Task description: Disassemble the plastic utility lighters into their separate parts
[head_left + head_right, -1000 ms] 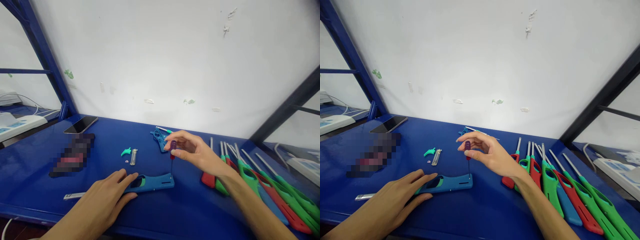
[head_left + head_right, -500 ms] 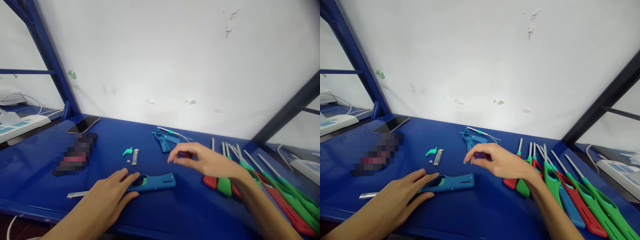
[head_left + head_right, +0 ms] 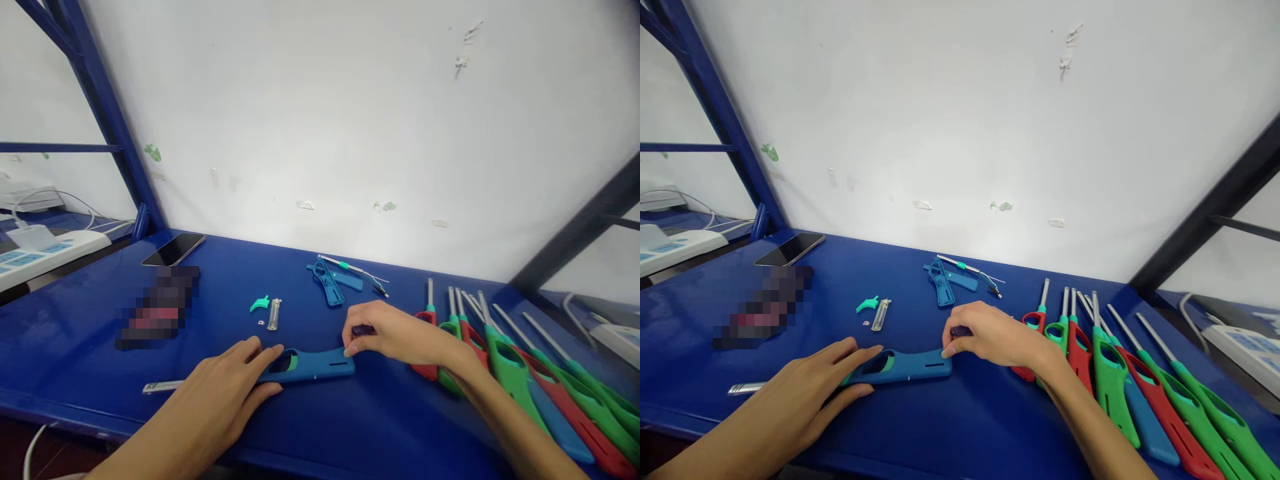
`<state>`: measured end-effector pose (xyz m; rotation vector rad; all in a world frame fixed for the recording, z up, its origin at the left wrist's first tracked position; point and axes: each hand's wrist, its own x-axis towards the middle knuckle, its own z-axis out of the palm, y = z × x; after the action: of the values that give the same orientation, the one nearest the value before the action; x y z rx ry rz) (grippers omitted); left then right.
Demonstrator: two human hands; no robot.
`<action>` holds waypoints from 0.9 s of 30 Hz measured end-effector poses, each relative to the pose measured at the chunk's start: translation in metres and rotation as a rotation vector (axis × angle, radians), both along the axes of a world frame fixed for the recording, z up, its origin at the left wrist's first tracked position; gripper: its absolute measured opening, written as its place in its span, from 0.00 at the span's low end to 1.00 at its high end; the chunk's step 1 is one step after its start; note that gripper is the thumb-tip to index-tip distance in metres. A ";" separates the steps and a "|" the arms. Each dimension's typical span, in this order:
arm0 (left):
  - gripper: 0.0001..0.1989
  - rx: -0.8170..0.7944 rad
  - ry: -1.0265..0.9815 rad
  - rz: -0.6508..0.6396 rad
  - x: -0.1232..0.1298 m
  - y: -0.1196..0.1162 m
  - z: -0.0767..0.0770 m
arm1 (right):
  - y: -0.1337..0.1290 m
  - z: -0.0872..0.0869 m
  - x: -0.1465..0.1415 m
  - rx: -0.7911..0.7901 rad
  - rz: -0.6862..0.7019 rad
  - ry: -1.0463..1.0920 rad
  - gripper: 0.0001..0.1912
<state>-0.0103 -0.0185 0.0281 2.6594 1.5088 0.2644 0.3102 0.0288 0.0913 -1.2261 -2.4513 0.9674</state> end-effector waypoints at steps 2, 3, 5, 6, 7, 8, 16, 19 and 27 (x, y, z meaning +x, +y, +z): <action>0.21 0.021 -0.025 -0.006 0.000 0.000 -0.002 | 0.000 0.000 0.000 0.016 0.001 0.005 0.08; 0.21 0.031 -0.037 -0.006 -0.001 0.000 -0.002 | -0.001 0.000 0.001 0.021 0.002 0.010 0.08; 0.20 0.041 -0.062 -0.011 -0.001 0.001 -0.004 | -0.001 0.000 0.001 0.026 0.009 0.025 0.07; 0.20 0.043 -0.073 -0.015 -0.002 0.001 -0.005 | -0.001 0.001 0.001 0.027 0.012 0.031 0.07; 0.20 0.041 -0.084 -0.019 -0.002 0.001 -0.005 | -0.001 0.001 0.001 0.027 0.016 0.037 0.08; 0.20 0.037 -0.093 -0.024 -0.003 0.001 -0.005 | -0.002 0.002 0.001 0.027 0.018 0.041 0.08; 0.21 0.009 -0.032 -0.032 0.000 0.003 -0.001 | -0.004 0.003 -0.002 0.017 -0.007 0.001 0.07; 0.23 -0.014 0.042 -0.029 0.002 0.003 0.003 | -0.008 0.003 -0.007 0.045 -0.035 -0.086 0.12; 0.23 -0.007 0.082 -0.046 0.001 0.005 0.001 | -0.023 0.001 -0.026 0.324 0.001 -0.400 0.18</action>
<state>-0.0096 -0.0136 0.0288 2.7270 1.4650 0.1488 0.2842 0.0053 0.0927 -1.4055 -2.7584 0.3198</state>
